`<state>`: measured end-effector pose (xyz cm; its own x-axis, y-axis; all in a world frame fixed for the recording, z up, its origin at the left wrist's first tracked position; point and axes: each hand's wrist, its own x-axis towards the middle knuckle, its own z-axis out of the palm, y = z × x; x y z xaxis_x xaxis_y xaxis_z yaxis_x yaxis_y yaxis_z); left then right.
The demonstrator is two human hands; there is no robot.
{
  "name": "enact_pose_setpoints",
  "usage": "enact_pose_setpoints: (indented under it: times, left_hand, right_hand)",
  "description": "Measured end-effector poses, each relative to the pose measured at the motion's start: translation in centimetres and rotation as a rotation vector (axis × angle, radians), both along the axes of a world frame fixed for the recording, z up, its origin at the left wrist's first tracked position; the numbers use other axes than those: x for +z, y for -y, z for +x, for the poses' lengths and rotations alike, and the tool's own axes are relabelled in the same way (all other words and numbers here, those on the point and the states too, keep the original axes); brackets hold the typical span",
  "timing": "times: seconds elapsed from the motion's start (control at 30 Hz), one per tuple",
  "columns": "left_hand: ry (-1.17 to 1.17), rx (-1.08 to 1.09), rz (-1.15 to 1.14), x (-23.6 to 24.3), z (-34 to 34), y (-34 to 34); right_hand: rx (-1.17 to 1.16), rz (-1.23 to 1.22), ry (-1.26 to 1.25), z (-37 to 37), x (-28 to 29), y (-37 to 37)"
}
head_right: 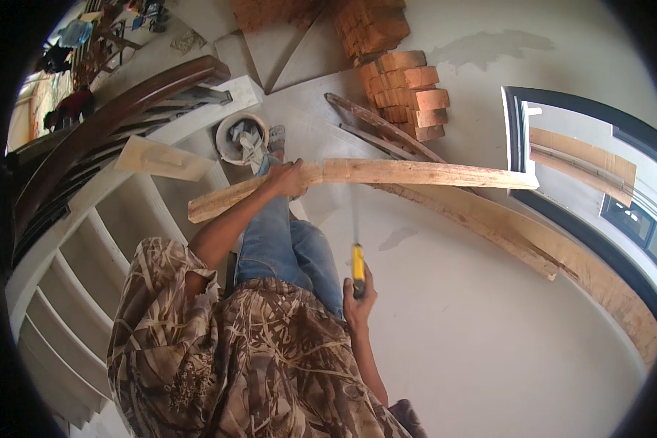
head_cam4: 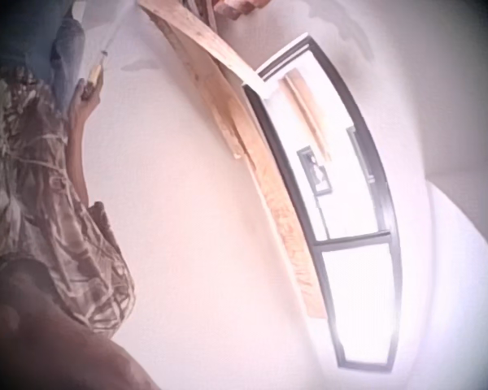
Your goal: The person saws a piece of wood using a hand saw while standing on a staircase and then marks another piece of wood with a pencil.
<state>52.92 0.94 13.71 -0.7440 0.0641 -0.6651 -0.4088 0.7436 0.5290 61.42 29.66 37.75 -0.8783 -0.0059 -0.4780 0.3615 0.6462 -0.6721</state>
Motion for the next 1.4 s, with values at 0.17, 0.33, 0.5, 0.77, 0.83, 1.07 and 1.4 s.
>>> enact_pose_setpoints:
  times: [0.17, 0.33, 0.5, 0.77, 0.83, 1.07, 1.4]
  left_hand:
    - [-0.045, -0.032, -0.031, 1.4, 0.3, 0.1]
    - [-0.029, -0.073, -0.026, 1.8, -0.4, 1.2]
    - [0.012, -0.099, -0.088, 5.0, -2.1, 3.0]
    - [-0.147, -0.244, -0.182, 11.0, -3.7, 2.8]
    - [-0.109, -0.243, -0.252, 12.2, -2.5, 3.5]
    - [-0.188, -0.322, -0.109, 17.6, -3.4, -0.1]
    - [-0.413, -0.561, 0.239, 19.4, -13.0, -4.2]
  right_hand:
    - [-0.354, -0.092, -0.241, 0.8, -3.5, -3.9]
    - [-0.680, -0.404, -0.332, 6.8, -1.7, -4.6]
    - [-0.716, -0.160, -0.084, 5.1, 0.7, -4.6]
    - [-0.381, -0.457, 0.298, -11.9, -13.0, -2.8]
    - [-0.352, -0.501, 0.247, -17.0, -15.2, 2.0]
    - [-0.635, -0.816, -0.008, -19.1, -14.3, 2.8]
    - [-0.700, -1.107, -0.097, -31.2, -12.6, -2.1]
